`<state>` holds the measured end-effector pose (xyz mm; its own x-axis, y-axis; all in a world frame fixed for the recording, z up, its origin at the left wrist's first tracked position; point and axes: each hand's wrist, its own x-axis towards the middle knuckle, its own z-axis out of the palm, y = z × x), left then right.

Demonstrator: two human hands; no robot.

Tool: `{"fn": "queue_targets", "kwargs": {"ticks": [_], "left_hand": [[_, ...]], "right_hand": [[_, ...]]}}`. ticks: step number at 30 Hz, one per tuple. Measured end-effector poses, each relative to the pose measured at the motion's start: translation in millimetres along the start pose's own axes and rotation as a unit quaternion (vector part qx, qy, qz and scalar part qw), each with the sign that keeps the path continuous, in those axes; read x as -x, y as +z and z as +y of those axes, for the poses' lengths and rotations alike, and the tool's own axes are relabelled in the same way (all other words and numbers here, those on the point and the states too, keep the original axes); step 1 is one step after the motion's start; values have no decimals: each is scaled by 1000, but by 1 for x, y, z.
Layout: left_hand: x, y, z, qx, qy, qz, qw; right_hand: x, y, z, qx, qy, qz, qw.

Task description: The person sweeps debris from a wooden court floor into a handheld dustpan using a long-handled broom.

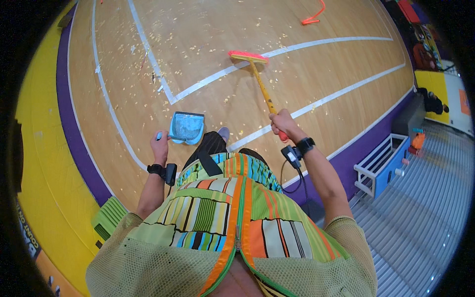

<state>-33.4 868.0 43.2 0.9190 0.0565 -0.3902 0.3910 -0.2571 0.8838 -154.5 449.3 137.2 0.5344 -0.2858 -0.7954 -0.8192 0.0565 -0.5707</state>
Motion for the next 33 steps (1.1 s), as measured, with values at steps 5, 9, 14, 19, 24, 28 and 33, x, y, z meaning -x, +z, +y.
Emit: {"fn": "queue_targets", "kwargs": {"ticks": [5,9,14,19,24,28,33], "left_hand": [[-4,-1,-11,9,13,9,1000],[-8,1,-14,16,0,11,1000],[-14,3,-15,12,-18,17,1000],[-15,2,-5,25,-28,30,999],[-8,6,2,11,-55,58,997],[-5,1,10,19,-65,101,993],[2,4,26,44,-79,178,980]], "right_hand": [[-15,36,-15,52,23,-36,998],[17,39,-6,-13,108,-168,980],[44,3,-11,-214,237,-292,901],[52,-34,-37,-194,212,-274,918],[2,-102,-64,-202,158,-208,944],[-47,-120,-82,-103,71,-113,986],[-103,-129,-103,-23,7,-74,997]]}}
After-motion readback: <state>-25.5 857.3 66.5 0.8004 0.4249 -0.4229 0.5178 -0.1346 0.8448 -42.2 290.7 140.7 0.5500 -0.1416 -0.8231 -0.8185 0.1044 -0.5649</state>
